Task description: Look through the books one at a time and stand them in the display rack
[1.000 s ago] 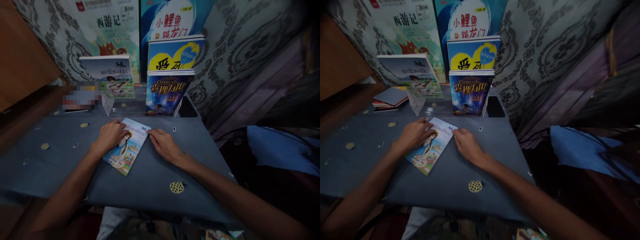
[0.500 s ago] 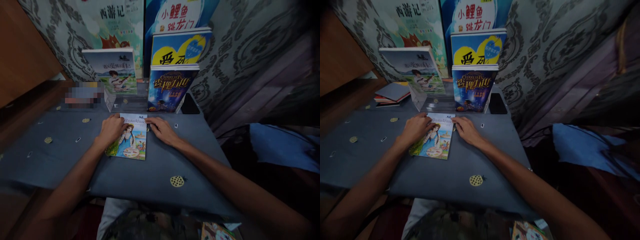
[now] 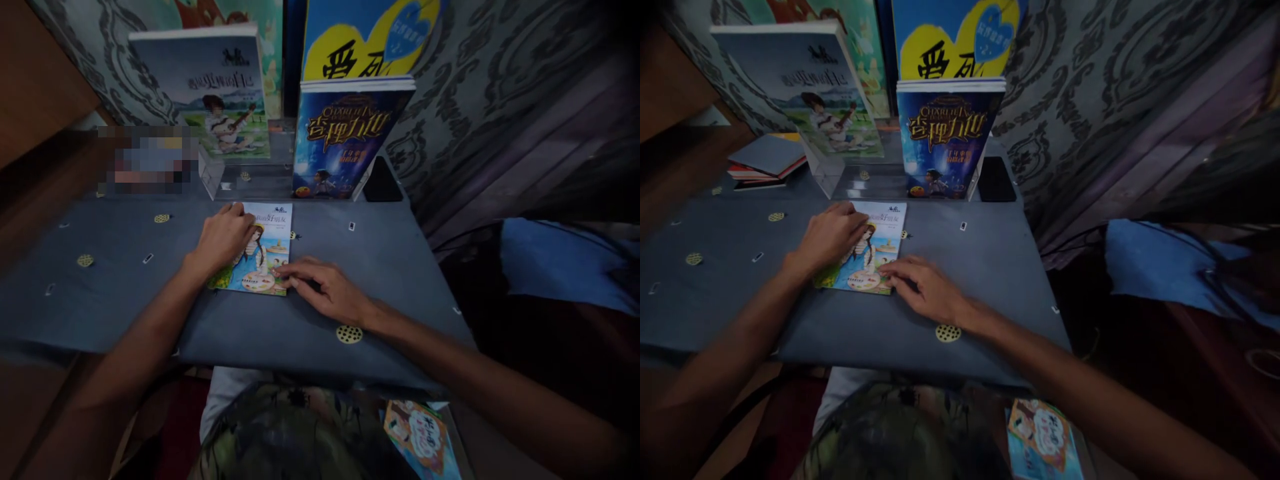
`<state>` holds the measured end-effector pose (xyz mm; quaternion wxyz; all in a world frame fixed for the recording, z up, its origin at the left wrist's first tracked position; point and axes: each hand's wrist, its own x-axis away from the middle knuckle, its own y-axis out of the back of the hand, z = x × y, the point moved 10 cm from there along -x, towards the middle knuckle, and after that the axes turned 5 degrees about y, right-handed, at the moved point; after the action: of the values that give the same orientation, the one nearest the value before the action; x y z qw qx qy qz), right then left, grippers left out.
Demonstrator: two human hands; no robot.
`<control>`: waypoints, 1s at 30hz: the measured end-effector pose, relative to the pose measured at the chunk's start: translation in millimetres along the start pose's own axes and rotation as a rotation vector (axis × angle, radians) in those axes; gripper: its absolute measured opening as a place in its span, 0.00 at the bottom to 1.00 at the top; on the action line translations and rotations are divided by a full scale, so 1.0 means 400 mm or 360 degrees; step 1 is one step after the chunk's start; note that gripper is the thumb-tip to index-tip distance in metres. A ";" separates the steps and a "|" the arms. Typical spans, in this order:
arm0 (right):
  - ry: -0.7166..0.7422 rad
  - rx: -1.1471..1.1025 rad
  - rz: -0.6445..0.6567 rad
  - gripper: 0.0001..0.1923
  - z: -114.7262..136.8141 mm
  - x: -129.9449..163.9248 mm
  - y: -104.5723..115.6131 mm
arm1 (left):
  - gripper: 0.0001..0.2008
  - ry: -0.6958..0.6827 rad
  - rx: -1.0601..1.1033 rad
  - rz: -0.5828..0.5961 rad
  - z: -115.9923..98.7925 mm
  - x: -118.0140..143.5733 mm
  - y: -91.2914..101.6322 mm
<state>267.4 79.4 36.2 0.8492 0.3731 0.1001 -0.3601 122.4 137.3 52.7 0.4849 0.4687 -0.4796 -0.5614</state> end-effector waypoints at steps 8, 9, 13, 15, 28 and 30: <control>-0.0108 -0.0145 -0.0107 0.15 -0.008 0.010 0.015 | 0.15 -0.0829 0.0525 -0.0073 -0.152 0.114 0.014; -0.0118 -0.0152 -0.0128 0.15 -0.011 0.012 0.018 | 0.15 -0.0862 0.0552 -0.0070 -0.160 0.136 0.017; -0.0203 -0.0183 -0.0213 0.14 -0.029 0.017 0.031 | 0.15 -0.0891 0.0613 -0.0029 -0.172 0.216 0.020; -0.0197 -0.0184 -0.0258 0.14 -0.032 0.016 0.037 | 0.15 -0.0869 0.0634 -0.0043 -0.170 0.244 0.018; 0.0157 0.0055 -0.0025 0.15 0.023 0.011 0.004 | 0.11 -0.0592 0.0391 -0.0559 -0.108 0.349 0.033; 0.0126 0.0042 -0.0011 0.15 0.017 0.010 0.001 | 0.11 -0.0453 0.0373 -0.0595 -0.058 0.365 0.031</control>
<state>270.0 72.7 39.4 0.8384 0.3978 0.1302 -0.3492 133.3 -10.7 53.8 0.2427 0.5183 -0.5099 -0.6422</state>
